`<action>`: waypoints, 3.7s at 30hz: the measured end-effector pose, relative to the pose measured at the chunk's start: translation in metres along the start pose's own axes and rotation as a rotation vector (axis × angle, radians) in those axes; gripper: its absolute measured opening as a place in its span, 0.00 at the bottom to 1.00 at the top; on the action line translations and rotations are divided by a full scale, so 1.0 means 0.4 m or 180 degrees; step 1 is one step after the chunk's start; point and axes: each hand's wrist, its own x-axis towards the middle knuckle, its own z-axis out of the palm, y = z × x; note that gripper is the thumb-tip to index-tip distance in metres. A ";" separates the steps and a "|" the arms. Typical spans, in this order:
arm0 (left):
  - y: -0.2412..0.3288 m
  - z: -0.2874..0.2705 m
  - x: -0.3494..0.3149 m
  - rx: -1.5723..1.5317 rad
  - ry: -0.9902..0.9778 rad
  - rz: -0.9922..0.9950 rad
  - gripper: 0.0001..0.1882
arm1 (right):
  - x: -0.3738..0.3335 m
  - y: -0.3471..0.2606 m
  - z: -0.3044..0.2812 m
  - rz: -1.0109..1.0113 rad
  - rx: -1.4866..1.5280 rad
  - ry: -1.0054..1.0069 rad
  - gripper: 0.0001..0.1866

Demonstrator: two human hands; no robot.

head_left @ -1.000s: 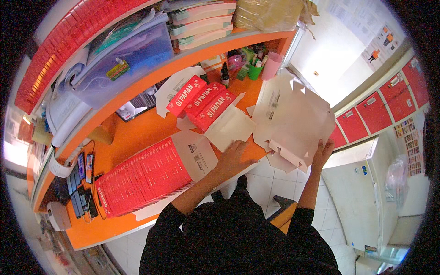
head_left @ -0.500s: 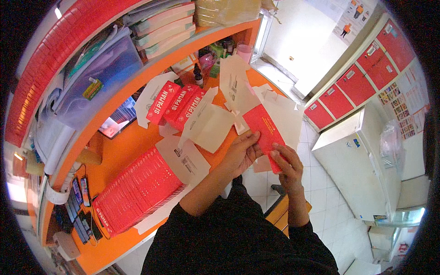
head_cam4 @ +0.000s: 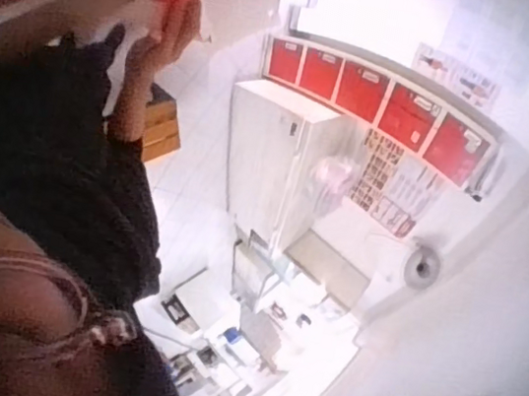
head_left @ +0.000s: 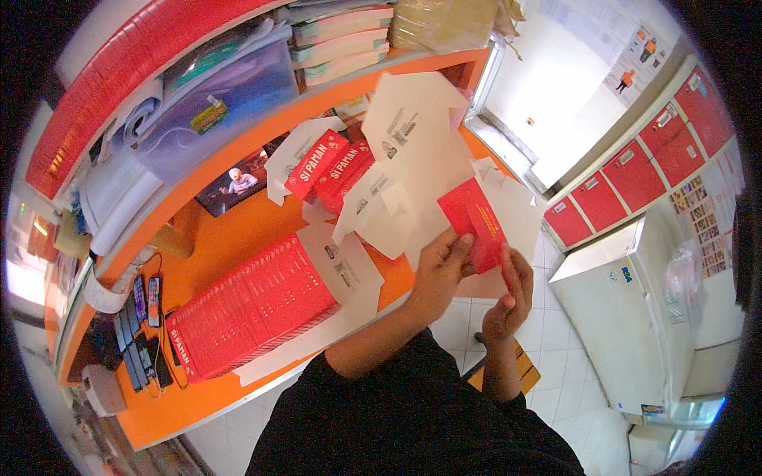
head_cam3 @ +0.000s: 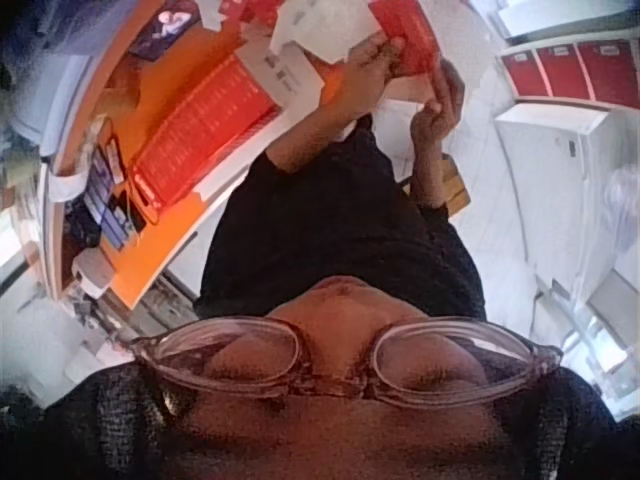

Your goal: The person assembles red and white cardboard boxes by folding the flaps and tucking them into slots. They handle the boxes one at a time, stacking the finished units on the counter.

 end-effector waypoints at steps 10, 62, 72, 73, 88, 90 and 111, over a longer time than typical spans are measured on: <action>0.076 -0.025 -0.011 -0.0525 -0.0074 -0.0281 0.14 | 0.009 -0.018 -0.025 0.0207 0.0742 0.0108 0.27; 0.056 -0.216 -0.038 0.2550 -0.0595 -0.0737 0.20 | 0.039 0.059 0.091 0.0212 0.0150 -0.2176 0.09; 0.086 -0.219 -0.028 0.4017 -0.0354 0.1544 0.35 | 0.091 0.293 -0.216 0.2123 0.2276 -0.0234 0.18; 0.080 -0.218 -0.030 0.4080 -0.0802 0.1486 0.34 | 0.078 0.313 -0.221 0.2227 0.2977 -0.0181 0.19; 0.014 -0.112 -0.028 0.3473 -0.0994 0.0347 0.12 | 0.108 0.064 -0.039 0.1468 0.1180 -0.1556 0.16; -0.002 -0.141 -0.011 0.2997 -0.0526 -0.0029 0.15 | 0.101 0.083 -0.028 0.1352 0.1327 -0.1063 0.15; -0.065 -0.181 0.008 0.2043 -0.1001 -0.1010 0.13 | 0.085 0.065 -0.004 0.0381 -0.0595 -0.2775 0.08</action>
